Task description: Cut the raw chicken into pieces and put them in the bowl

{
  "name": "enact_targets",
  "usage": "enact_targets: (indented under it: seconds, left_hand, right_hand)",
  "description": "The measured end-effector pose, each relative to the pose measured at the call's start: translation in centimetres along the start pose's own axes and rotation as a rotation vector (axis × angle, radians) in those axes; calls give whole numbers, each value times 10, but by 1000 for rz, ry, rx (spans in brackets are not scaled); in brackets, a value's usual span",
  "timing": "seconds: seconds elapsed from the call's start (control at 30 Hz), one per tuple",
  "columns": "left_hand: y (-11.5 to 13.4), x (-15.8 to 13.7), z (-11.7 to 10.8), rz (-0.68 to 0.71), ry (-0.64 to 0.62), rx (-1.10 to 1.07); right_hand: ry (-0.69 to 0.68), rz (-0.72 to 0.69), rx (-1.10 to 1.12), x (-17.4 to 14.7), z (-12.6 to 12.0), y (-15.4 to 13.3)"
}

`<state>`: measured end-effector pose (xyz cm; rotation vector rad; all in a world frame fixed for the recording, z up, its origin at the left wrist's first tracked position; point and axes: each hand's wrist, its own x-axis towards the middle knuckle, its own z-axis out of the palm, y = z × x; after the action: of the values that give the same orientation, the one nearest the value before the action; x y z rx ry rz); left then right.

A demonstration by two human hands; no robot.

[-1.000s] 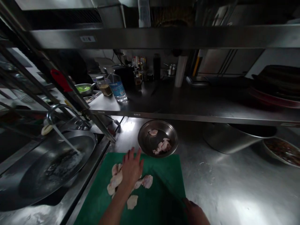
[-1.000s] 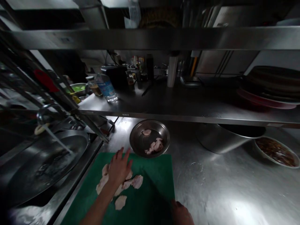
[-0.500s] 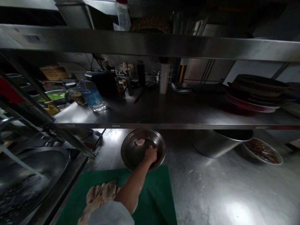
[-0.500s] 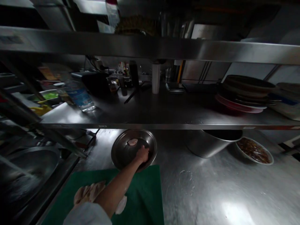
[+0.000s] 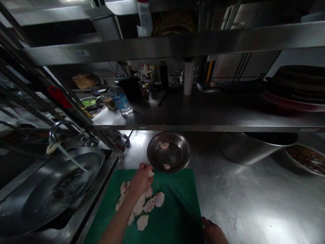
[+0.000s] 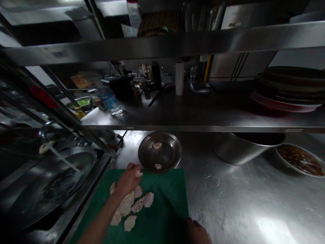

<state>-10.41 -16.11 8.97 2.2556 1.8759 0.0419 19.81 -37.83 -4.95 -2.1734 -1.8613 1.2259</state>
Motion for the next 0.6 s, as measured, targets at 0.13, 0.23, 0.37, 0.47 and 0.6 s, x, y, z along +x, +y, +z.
enact_targets:
  seconds: [0.13,0.23,0.37,0.47,0.6]
  left_hand:
    - [-40,-58,42,-72,-115,158]
    - [-34,-48,37,-85,-121,136]
    - [22,27,0,73,-21,-19]
    - [68,89,7,156,-272,-47]
    - [97,129,48,113,-432,-51]
  right_hand:
    - [-28,-56,-88,5,9,2]
    - [-36,-54,-97,5,11,2]
    - [-32,-24,-64,2,12,0]
    - [-32,23,-40,-2,18,3]
    - [-6,72,-15,-5,29,19]
